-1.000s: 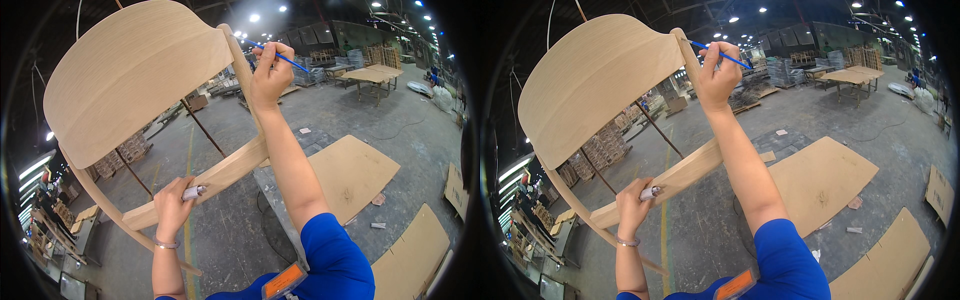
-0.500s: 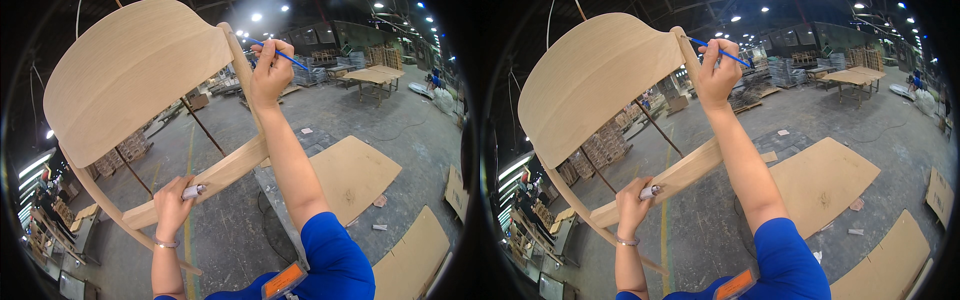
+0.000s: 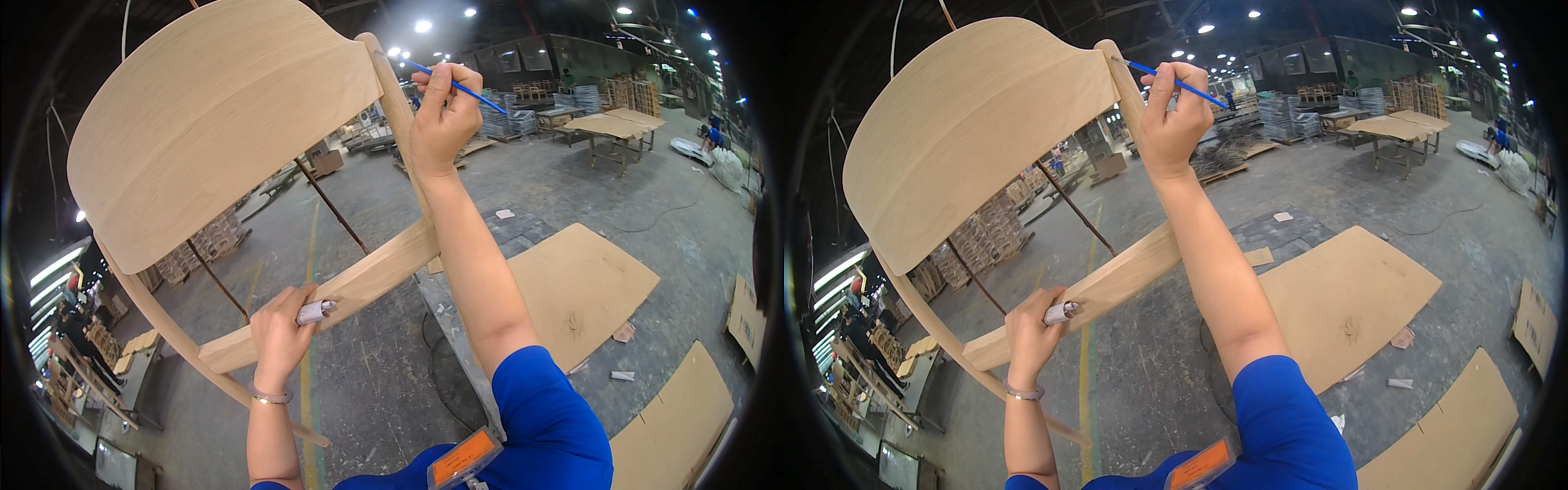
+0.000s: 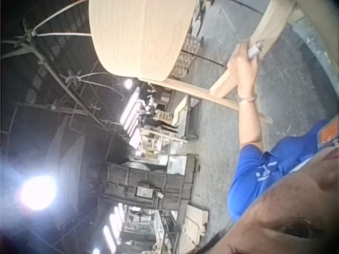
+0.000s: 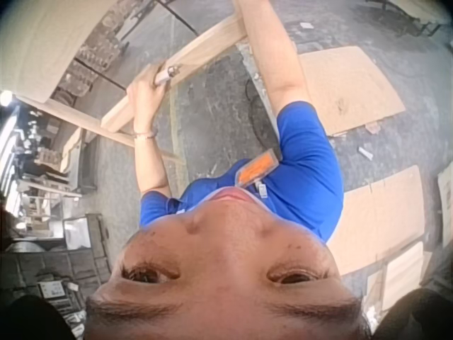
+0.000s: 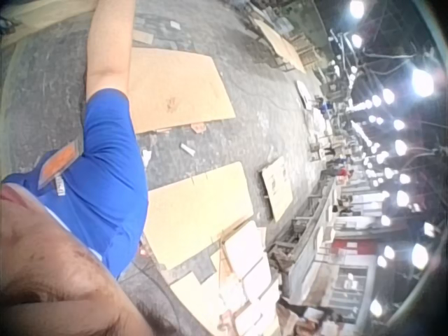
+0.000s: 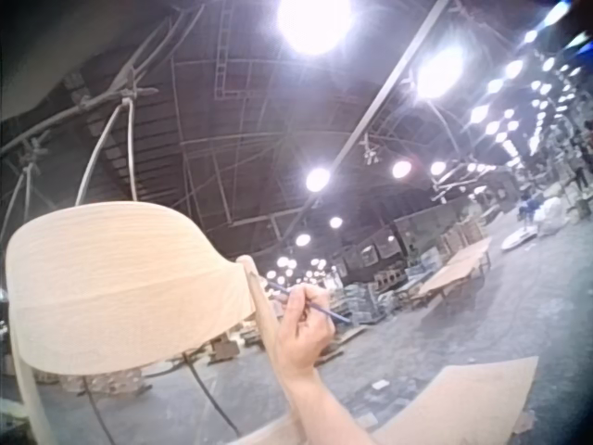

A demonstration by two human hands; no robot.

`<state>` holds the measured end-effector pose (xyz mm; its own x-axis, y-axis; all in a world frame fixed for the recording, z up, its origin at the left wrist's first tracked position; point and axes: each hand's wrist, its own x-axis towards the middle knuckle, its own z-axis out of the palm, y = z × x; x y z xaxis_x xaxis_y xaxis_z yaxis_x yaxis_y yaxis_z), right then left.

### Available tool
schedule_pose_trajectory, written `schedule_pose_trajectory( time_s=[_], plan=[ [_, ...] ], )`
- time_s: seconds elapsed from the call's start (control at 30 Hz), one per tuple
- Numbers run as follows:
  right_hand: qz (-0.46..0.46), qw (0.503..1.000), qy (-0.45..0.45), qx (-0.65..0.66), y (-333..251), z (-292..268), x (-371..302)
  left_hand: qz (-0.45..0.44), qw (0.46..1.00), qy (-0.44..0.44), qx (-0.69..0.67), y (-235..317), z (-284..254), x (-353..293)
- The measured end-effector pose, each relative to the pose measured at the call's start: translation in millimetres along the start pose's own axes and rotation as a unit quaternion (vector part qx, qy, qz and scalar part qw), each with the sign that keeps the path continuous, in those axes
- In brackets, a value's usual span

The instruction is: The person applies a light-colored finish to a wooden chair using a small brush. They repeatedly dip the brush into a container and paint the chair's backrest and side rails, repositioning the chair as needed.

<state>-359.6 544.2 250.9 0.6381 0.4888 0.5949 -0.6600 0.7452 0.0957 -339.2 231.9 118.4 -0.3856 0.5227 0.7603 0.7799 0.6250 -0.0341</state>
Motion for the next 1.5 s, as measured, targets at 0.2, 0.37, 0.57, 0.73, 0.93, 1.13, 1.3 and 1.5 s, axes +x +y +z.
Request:
schedule_pose_trajectory(
  time_s=[0.2, 0.37, 0.57, 0.73, 0.93, 1.13, 1.3, 1.5],
  plan=[
    [0.001, 0.999, -0.022, -0.026, 4.4, 0.2, -7.0, 0.001, 1.000, 0.009, -0.003, -6.4, 4.6, 1.5],
    [0.006, 1.000, -0.003, -0.003, 7.7, 4.6, -12.7, 0.000, 1.000, 0.006, 0.004, -11.6, 7.4, 2.8],
    [0.028, 0.999, -0.017, 0.011, 8.2, 7.9, -20.2, -0.008, 1.000, 0.007, 0.003, -19.5, 9.8, 3.4],
    [0.076, 0.995, -0.008, 0.070, 6.8, 8.8, -25.7, -0.010, 1.000, 0.008, -0.002, -25.5, 14.3, 3.6],
    [0.214, 0.973, -0.054, 0.062, 29.0, 29.6, -18.0, -0.020, 1.000, -0.006, -0.003, -41.5, 16.4, 12.0],
    [0.368, 0.904, -0.132, 0.173, 35.9, 44.2, -23.9, -0.041, 0.999, 0.002, -0.033, -60.1, 23.8, 14.5],
    [0.430, 0.864, -0.172, 0.199, 31.6, 50.8, -30.7, -0.042, 0.999, 0.008, -0.030, -76.6, 25.9, 18.1],
    [0.430, 0.860, -0.179, 0.206, 44.9, 52.7, -41.0, -0.016, 1.000, 0.015, -0.022, -102.0, 42.2, 16.2]
  ],
)
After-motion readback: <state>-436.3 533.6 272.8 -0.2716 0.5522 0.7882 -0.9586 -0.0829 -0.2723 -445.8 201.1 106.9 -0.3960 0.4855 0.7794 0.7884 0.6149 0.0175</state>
